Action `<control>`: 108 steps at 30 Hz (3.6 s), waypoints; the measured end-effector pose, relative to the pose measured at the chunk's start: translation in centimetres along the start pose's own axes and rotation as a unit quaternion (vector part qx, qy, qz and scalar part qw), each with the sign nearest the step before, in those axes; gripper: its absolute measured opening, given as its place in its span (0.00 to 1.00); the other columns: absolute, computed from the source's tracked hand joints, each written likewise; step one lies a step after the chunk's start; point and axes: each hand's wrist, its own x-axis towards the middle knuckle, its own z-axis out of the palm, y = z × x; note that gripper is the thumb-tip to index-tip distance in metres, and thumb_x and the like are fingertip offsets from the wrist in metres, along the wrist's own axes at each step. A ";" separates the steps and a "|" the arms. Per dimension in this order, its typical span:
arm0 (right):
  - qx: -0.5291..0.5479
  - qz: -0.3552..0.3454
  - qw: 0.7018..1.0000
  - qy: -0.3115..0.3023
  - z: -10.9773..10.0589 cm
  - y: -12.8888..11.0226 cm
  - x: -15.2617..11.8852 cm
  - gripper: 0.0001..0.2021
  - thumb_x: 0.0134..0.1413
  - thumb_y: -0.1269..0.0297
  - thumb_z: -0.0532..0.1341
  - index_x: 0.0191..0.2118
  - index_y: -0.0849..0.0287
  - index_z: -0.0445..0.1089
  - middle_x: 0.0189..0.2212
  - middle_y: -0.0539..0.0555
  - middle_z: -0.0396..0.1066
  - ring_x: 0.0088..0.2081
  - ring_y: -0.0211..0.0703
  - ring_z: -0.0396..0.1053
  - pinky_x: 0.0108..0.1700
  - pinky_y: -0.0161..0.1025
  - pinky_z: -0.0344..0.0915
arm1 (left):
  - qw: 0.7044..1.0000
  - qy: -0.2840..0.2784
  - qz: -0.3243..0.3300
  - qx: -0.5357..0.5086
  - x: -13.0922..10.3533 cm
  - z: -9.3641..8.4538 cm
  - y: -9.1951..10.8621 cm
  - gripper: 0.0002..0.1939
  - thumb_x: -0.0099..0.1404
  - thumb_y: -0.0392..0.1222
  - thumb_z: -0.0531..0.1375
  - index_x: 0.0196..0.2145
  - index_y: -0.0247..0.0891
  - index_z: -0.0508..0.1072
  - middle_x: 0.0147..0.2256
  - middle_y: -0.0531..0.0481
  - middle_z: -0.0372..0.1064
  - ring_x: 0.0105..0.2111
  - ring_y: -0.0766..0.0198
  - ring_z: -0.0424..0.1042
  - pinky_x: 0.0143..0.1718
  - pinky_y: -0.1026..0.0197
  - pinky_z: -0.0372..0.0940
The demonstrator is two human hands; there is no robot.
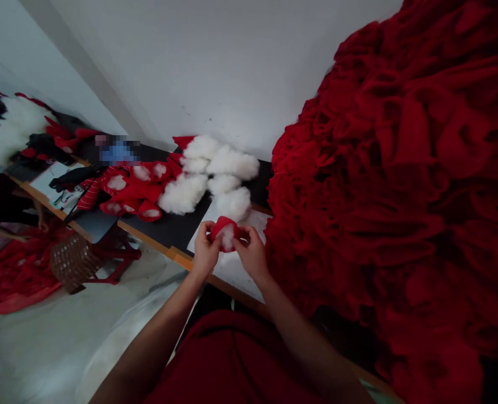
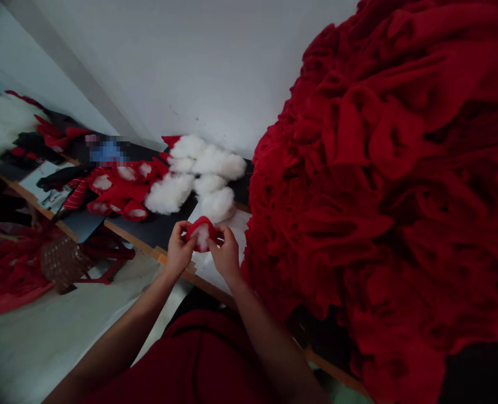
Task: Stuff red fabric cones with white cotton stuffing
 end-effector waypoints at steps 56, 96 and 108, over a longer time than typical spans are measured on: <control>-0.186 0.027 0.981 0.045 1.2 2.2 -0.5 0.07 0.38 0.71 0.54 0.29 0.57 0.60 0.25 0.48 0.64 0.29 0.40 0.62 0.34 0.37 0.59 | 0.937 -0.028 0.134 0.322 -0.9 -1.3 -1.6 0.05 0.53 0.32 0.53 0.29 0.37 0.65 0.29 0.51 0.62 0.29 0.65 0.61 0.32 0.62 0.58; -0.108 0.021 0.994 0.015 -1.8 2.1 1.2 0.10 0.39 0.72 0.55 0.33 0.58 0.65 0.30 0.51 0.68 0.33 0.41 0.66 0.38 0.40 0.64 | 0.991 -0.109 -0.081 0.006 1.0 1.6 -0.5 0.13 0.44 0.30 0.51 0.31 0.37 0.63 0.26 0.56 0.59 0.23 0.71 0.59 0.22 0.69 0.56; -0.092 -0.001 0.996 -0.019 -2.4 0.5 -0.1 0.16 0.37 0.71 0.57 0.38 0.58 0.63 0.35 0.52 0.66 0.35 0.41 0.65 0.34 0.36 0.64 | 0.989 -0.117 0.003 0.086 0.1 0.9 0.4 0.09 0.47 0.31 0.52 0.30 0.37 0.63 0.25 0.56 0.60 0.24 0.69 0.58 0.25 0.68 0.54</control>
